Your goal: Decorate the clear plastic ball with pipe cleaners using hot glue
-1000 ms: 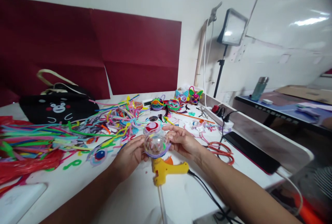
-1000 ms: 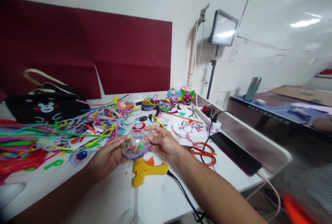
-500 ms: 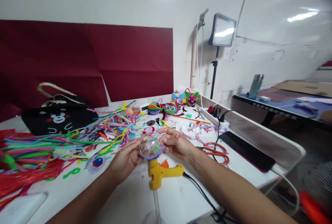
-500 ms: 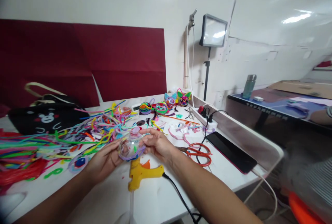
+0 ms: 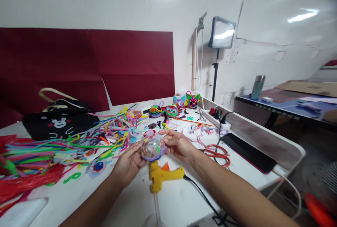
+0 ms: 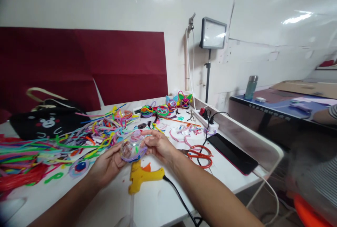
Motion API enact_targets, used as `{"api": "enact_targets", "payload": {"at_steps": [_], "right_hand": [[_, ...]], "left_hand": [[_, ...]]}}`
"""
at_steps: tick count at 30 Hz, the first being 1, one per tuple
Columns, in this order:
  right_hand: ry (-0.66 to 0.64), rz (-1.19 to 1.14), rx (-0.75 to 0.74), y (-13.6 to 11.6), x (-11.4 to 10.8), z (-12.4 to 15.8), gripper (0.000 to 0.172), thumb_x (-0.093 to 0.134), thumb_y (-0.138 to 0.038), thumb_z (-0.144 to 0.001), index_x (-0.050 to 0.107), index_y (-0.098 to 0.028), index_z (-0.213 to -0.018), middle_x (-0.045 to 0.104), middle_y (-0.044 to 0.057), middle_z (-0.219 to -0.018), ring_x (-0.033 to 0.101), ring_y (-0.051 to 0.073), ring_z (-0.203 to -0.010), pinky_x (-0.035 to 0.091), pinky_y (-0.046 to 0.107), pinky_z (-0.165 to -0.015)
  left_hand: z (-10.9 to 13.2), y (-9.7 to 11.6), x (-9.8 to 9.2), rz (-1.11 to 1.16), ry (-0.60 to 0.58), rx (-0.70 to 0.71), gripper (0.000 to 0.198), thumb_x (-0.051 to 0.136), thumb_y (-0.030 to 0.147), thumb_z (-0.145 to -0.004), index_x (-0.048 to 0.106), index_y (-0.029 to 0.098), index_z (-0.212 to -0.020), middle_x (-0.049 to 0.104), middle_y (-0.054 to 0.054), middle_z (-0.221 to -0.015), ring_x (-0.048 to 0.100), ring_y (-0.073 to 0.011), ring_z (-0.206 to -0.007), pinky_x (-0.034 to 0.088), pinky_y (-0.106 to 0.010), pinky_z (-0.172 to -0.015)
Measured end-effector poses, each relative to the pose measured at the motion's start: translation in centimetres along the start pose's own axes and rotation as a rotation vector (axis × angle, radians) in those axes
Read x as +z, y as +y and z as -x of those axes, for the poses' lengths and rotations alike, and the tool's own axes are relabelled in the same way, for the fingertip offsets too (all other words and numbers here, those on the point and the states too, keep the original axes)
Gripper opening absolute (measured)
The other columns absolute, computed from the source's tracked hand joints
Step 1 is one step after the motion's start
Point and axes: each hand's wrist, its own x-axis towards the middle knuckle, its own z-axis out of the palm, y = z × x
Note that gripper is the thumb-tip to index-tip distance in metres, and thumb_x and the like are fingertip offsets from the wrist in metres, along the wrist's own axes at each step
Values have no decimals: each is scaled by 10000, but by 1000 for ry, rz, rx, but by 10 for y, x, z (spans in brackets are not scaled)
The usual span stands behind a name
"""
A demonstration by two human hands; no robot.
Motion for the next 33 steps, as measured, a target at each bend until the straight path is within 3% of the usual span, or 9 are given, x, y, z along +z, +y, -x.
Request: {"api": "enact_targets", "payload": {"at_steps": [3,7,13,19,26,33], "right_hand": [[-4,9,10,1,0,0,344,764,-151,-642,661,-140,-969,679,0,-638,558,86,-485,437,183,-455],[2,34,33,5,-2,-1,359,778,-156,-631,657,-139,-968,685,2,-648,566,88,-484,444,183,-449],[30,101,54,4,-2,0,288,759,-189,-670,678,-148,-943,684,-3,-684,569,82,-496,476,201,-485],[188,249,-18,-2,0,2,233,733,-266,-705,702,-153,-907,728,65,-876,681,163,-744,501,212,-517],[318,359,-72,0,-7,-2,215,725,-330,-704,685,-141,-798,689,24,-684,617,105,-541,436,199,-470],[340,381,-104,1,-8,-3,234,761,-327,-655,685,-130,-755,645,-6,-587,563,85,-471,420,212,-471]], "left_hand": [[2,-2,0,15,86,4,127,577,103,-835,650,156,-924,740,-78,-924,713,-197,-832,584,-300,-712],[5,-2,-4,27,84,-19,152,558,95,-850,655,159,-947,743,-80,-970,713,-194,-855,590,-289,-714],[8,2,-4,74,133,5,197,536,27,-839,673,150,-907,738,-32,-852,691,-118,-660,551,-193,-552],[5,4,-8,74,122,48,172,506,72,-885,657,141,-843,696,-36,-755,658,-111,-613,517,-185,-495],[3,7,-12,142,118,59,198,483,77,-902,649,154,-826,679,-31,-730,639,-116,-595,436,-170,-405],[3,11,-11,178,144,63,197,470,81,-910,652,151,-887,693,-29,-758,629,-110,-575,394,-172,-368]]}}
